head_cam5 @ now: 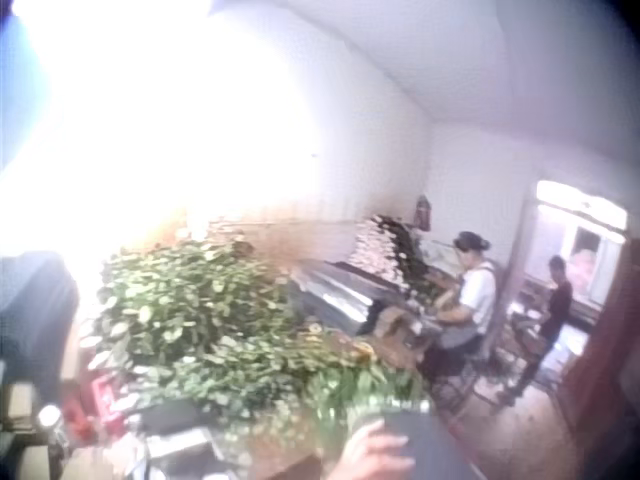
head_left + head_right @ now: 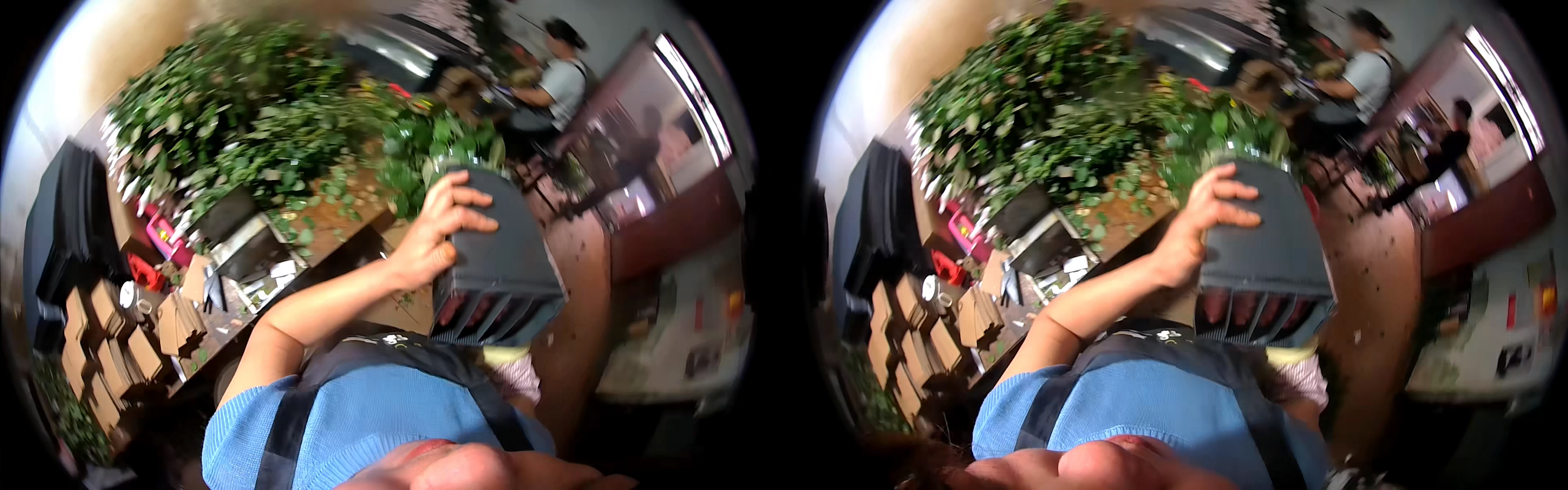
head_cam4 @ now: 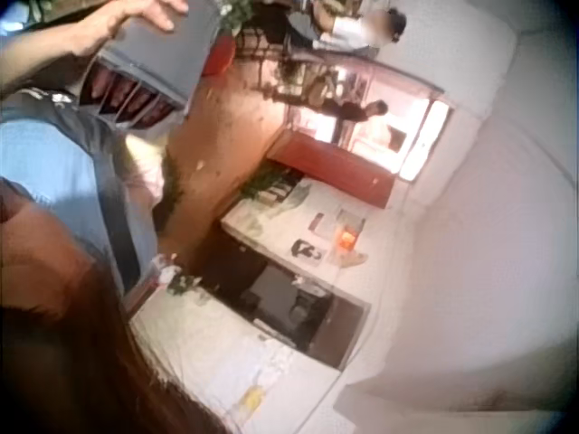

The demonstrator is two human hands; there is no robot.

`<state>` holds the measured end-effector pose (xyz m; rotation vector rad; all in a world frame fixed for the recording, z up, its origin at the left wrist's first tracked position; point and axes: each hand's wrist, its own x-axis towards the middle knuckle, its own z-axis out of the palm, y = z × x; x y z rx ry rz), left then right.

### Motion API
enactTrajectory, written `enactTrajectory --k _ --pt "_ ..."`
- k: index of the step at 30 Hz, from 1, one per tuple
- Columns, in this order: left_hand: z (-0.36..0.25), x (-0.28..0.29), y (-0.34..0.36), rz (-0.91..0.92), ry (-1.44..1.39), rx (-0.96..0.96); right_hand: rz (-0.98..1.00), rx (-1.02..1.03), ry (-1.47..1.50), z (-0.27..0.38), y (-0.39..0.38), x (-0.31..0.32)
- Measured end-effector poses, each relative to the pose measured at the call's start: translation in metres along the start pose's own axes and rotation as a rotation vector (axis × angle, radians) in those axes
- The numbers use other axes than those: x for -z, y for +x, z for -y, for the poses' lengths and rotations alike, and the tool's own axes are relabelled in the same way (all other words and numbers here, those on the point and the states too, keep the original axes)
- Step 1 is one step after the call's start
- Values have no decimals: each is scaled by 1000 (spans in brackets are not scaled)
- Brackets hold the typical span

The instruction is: The person arranges green leafy plants into black plastic trays on a table. They pick up bunches of plants, place them into the trays, and adjust their positions. The person also moves a filled tray to the side and picks up a new empty tray to continue the process.

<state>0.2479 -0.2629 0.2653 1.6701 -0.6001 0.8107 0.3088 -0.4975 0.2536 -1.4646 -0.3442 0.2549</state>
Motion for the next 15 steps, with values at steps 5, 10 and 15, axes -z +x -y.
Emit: enactTrajectory --k 5,10,15 --pt "-16 -100 85 116 -116 -273 -67 113 -161 61 -3 86" --pt "23 -178 122 127 -422 -240 -148 101 -263 87 -11 125" --pt "27 -239 115 26 -1239 454 -258 60 -316 97 -26 139"
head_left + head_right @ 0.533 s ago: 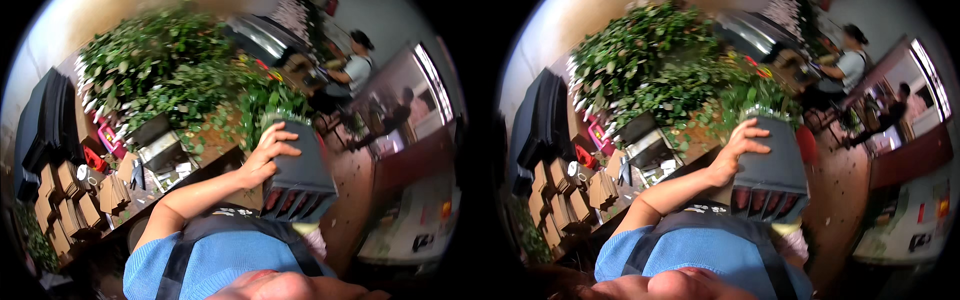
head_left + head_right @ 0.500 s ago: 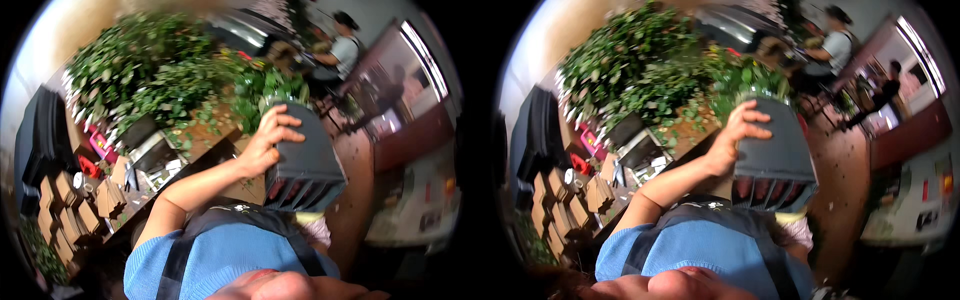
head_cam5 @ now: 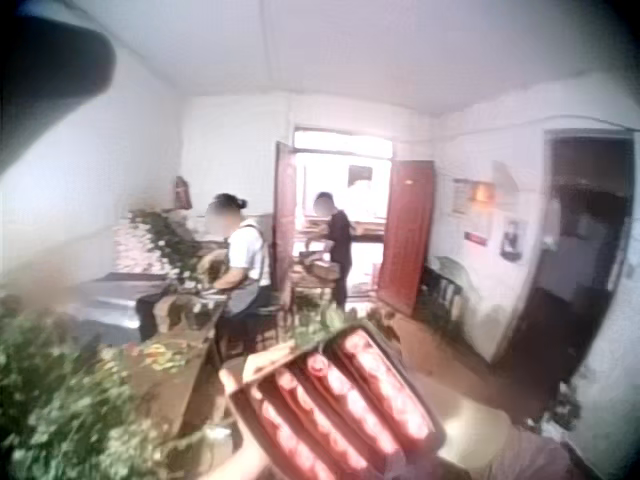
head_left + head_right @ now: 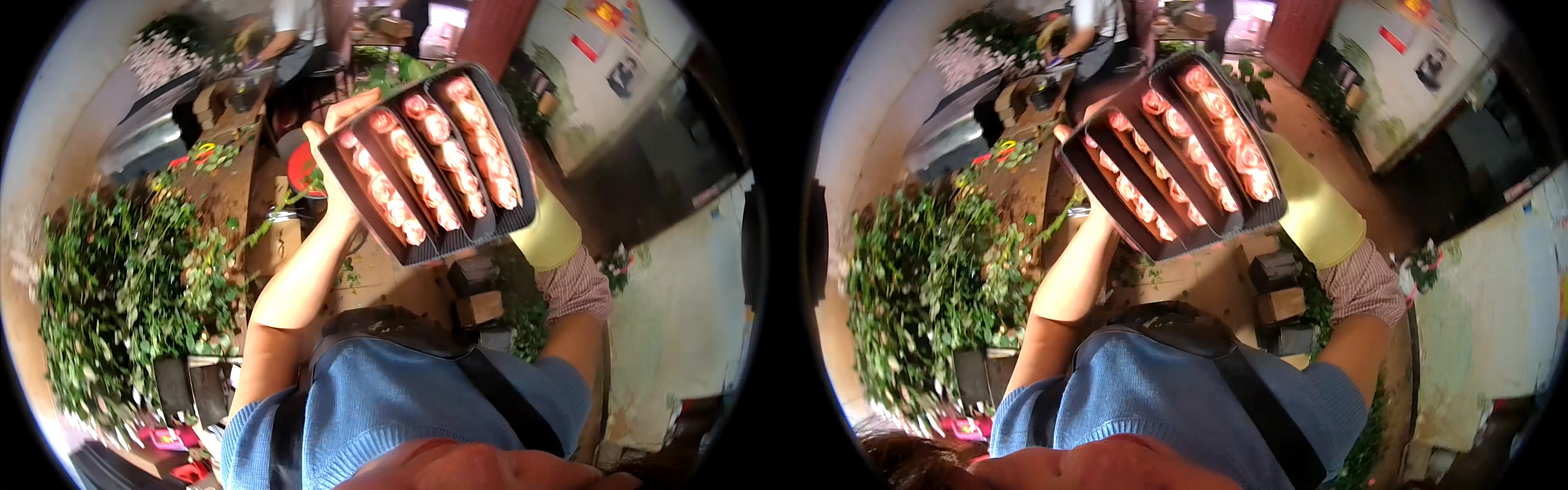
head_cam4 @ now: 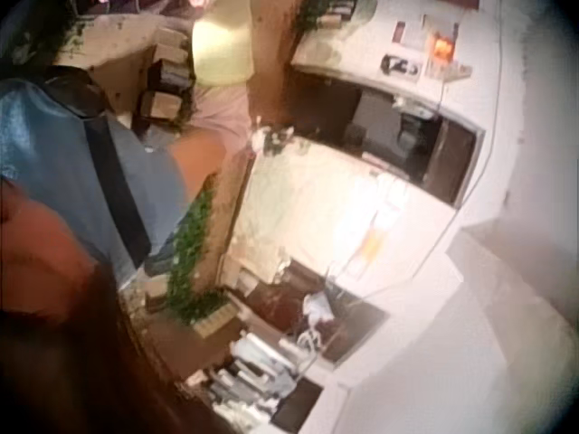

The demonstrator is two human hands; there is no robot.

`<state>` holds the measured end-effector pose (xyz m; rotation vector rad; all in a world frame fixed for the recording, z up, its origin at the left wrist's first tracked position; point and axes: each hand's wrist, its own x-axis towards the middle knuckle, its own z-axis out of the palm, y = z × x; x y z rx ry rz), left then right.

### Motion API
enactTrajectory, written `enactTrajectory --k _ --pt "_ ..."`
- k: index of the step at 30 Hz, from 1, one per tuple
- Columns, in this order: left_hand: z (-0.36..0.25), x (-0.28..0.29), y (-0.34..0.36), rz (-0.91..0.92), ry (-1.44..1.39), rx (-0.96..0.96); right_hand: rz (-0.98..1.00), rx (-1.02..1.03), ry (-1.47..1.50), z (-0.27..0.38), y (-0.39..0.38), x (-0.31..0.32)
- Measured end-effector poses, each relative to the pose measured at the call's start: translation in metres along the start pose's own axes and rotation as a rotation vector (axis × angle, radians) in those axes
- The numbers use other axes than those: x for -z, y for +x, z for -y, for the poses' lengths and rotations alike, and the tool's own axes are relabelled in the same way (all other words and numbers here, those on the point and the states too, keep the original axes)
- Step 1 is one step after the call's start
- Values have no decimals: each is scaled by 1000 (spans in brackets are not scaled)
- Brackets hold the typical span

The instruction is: The person arranges green leafy plants into black plastic trays on a table. They pick up bunches of plants, place them into the trays, and adjust their positions. The person also moves a filled tray to the side and picks up a new empty tray to continue the process.

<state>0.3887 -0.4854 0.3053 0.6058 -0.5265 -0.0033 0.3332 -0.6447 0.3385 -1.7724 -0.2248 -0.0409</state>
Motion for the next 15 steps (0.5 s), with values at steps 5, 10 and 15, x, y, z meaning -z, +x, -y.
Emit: enactTrajectory --k 5,10,15 --pt "7 -12 7 -44 -263 476 -128 -66 -45 1 -13 -2" --pt "0 -9 6 10 -131 658 -247 -121 -69 0 -28 -12" --pt "9 2 -26 271 -48 535 -451 -206 -130 2 -85 -22"
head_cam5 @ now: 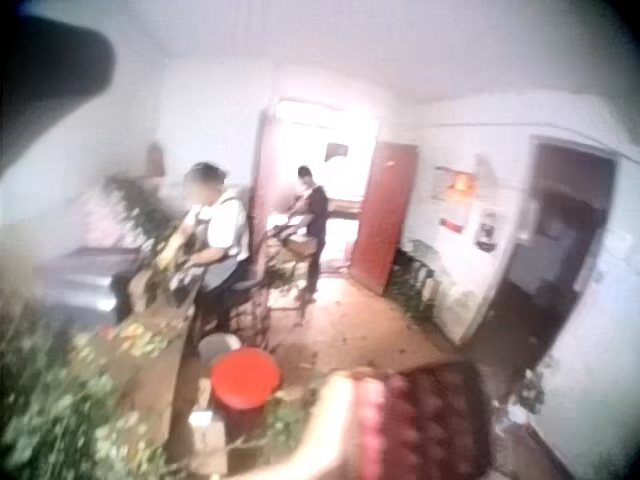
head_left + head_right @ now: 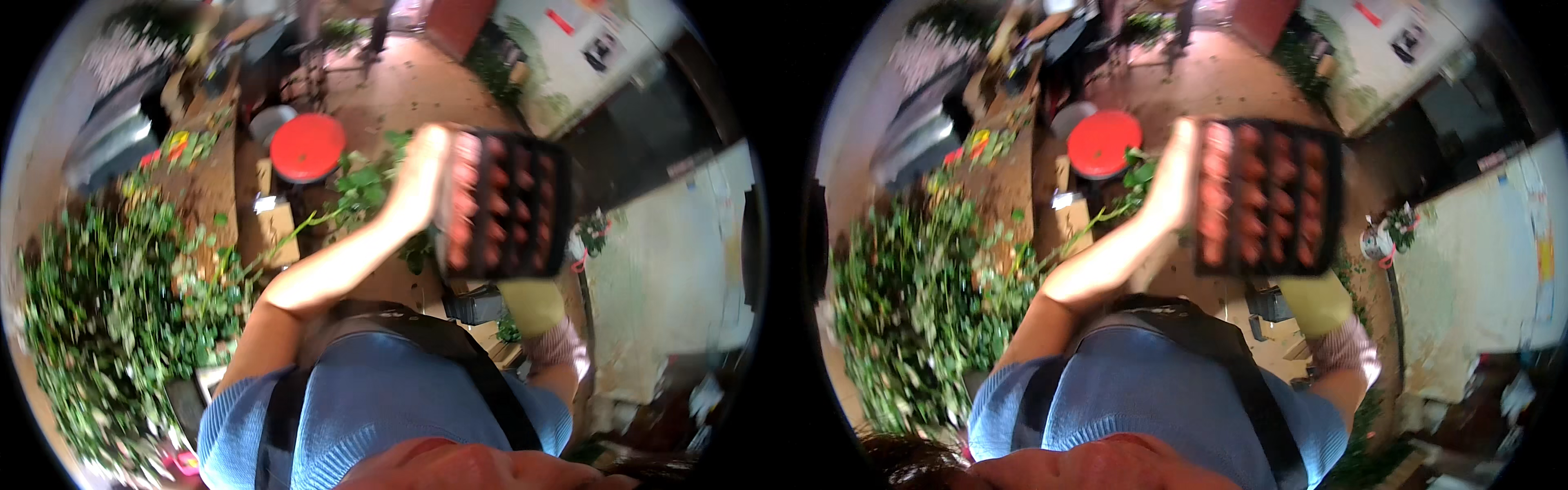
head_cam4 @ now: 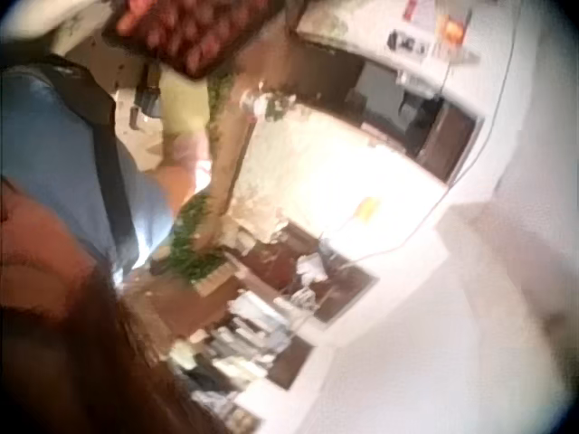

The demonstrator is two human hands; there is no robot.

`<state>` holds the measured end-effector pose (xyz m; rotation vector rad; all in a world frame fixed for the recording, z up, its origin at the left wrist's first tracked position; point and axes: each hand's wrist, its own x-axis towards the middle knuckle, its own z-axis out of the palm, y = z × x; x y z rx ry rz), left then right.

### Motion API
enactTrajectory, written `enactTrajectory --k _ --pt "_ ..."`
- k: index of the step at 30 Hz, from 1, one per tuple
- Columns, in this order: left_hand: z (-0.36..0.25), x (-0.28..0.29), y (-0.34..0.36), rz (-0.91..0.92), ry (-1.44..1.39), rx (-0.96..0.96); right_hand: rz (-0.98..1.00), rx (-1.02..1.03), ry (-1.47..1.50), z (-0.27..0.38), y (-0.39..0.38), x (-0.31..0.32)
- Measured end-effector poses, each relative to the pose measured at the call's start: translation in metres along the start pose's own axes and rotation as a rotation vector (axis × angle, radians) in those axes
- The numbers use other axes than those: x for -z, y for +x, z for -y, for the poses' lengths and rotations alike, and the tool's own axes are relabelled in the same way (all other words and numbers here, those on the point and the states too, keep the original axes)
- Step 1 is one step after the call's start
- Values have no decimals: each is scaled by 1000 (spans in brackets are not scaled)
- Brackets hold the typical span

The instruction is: The person arranges green leafy plants into black plastic trays on a table. They pick up bunches of plants, place them into the trays, and adjust their positions. The person also moves a filled tray to the side and picks up a new empty tray to continue the process.

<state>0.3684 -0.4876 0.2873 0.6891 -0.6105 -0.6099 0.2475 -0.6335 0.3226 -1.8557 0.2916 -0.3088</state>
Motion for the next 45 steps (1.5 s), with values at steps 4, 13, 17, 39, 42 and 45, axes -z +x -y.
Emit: enactTrajectory --k 4,13,17,39,42,45 --pt "5 -21 -40 -58 654 -449 -158 -108 -50 -21 -63 30" --pt "35 -98 -13 43 414 -656 -409 -240 -119 -46 -142 81" --pt "60 -144 6 66 289 -683 -471 -275 -128 -54 -160 101" --pt "208 -167 108 423 392 -462 -425 -313 64 -126 -98 255" --pt "246 -156 107 523 344 -449 -476 -347 136 -154 -101 277" --pt "277 -122 80 389 557 -295 -568 -391 255 -210 -114 296"
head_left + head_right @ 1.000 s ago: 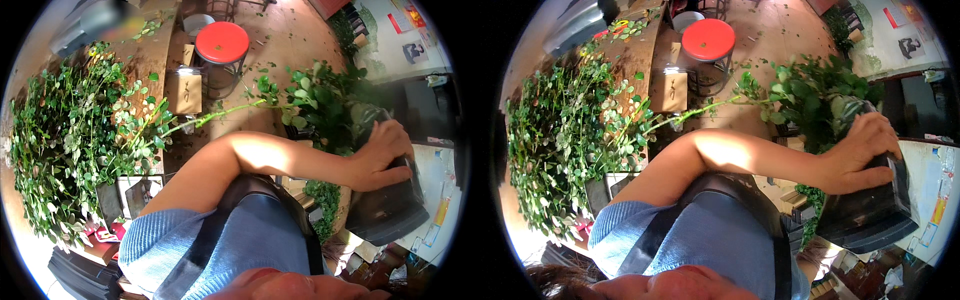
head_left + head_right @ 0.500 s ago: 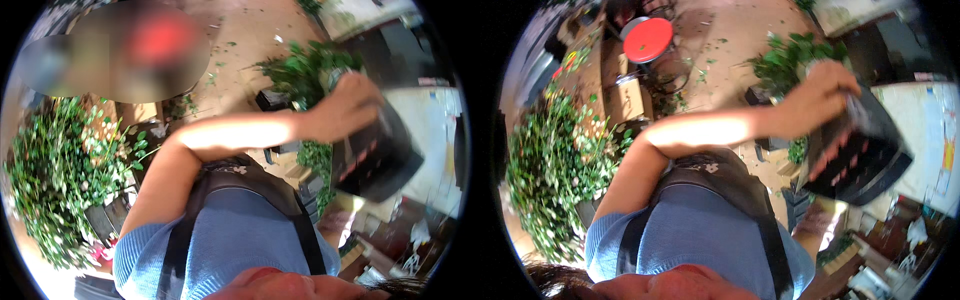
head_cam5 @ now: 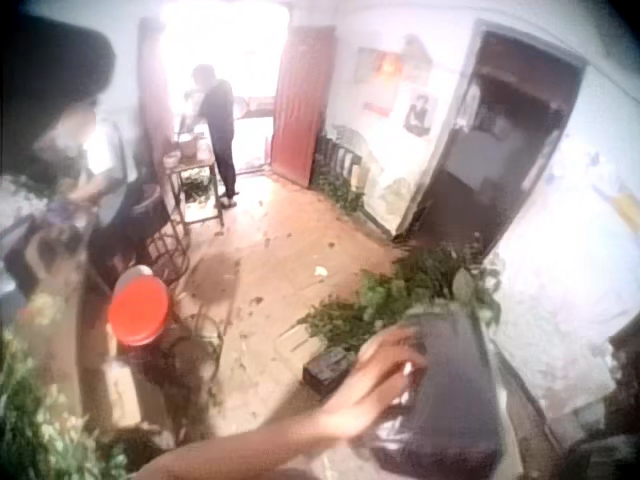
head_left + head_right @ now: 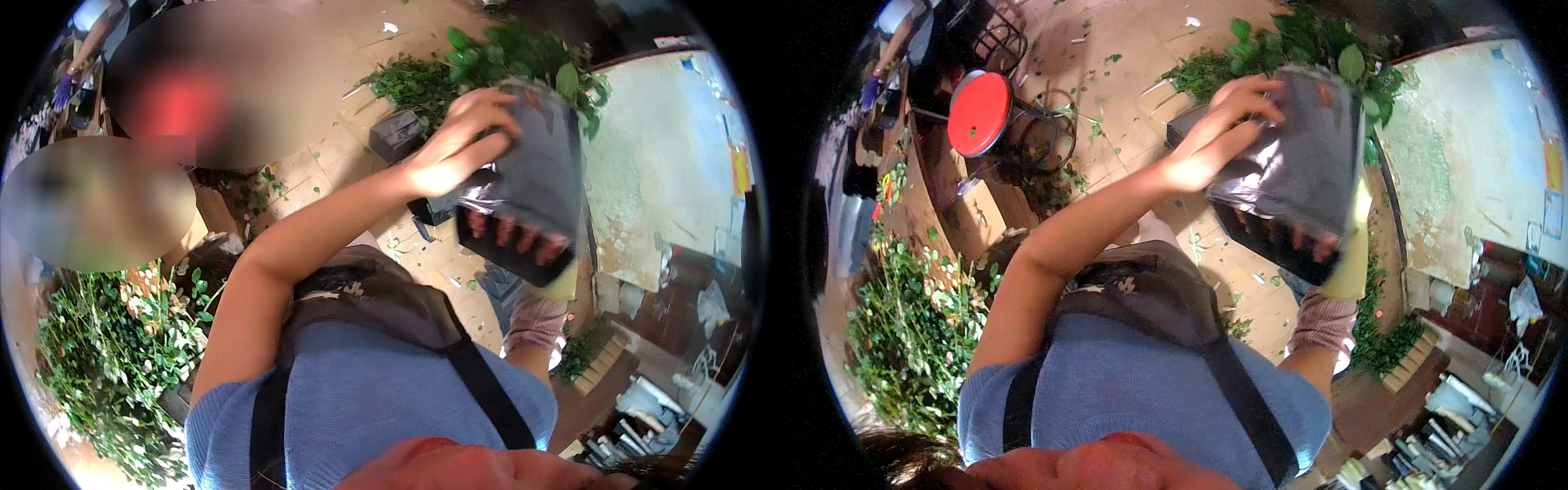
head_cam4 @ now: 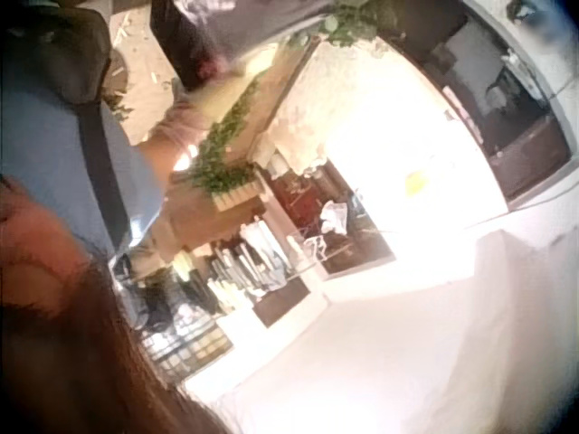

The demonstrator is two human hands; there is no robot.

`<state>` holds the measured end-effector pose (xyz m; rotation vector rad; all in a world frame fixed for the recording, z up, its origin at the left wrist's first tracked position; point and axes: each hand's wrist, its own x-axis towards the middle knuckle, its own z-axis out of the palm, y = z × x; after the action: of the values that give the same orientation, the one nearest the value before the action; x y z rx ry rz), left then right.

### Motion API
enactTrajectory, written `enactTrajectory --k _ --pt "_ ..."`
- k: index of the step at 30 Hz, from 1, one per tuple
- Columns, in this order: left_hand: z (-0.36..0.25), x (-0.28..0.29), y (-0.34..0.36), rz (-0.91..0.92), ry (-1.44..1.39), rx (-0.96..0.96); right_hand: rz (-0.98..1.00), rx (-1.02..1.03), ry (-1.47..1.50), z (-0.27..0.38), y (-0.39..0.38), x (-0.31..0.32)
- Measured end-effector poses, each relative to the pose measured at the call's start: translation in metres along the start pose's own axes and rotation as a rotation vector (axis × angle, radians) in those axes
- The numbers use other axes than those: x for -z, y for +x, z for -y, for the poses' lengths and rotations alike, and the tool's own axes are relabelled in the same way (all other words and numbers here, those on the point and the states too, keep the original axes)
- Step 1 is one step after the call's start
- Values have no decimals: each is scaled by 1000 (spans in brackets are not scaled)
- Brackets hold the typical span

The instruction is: The person arranges green leafy plants into black plastic trays on a table. They pick up bunches of plants, place them into the trays, and adjust their positions. The person also moves a filled tray to the side and picks up a new empty tray to continue the process.

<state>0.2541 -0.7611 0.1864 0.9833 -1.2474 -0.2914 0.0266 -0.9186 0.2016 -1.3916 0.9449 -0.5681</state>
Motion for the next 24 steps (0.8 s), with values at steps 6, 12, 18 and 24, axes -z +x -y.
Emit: enactTrajectory --k 6,12,18,24 --pt "83 75 -269 -336 87 1121 -317 -111 19 -112 70 30" --pt "-102 120 -500 -548 416 1877 -274 -159 -248 -251 157 25" --pt "-188 91 -567 -504 817 2193 210 -286 -796 -460 184 -33" --pt "-187 44 -572 -686 630 2176 470 -389 -1089 -470 185 -100"
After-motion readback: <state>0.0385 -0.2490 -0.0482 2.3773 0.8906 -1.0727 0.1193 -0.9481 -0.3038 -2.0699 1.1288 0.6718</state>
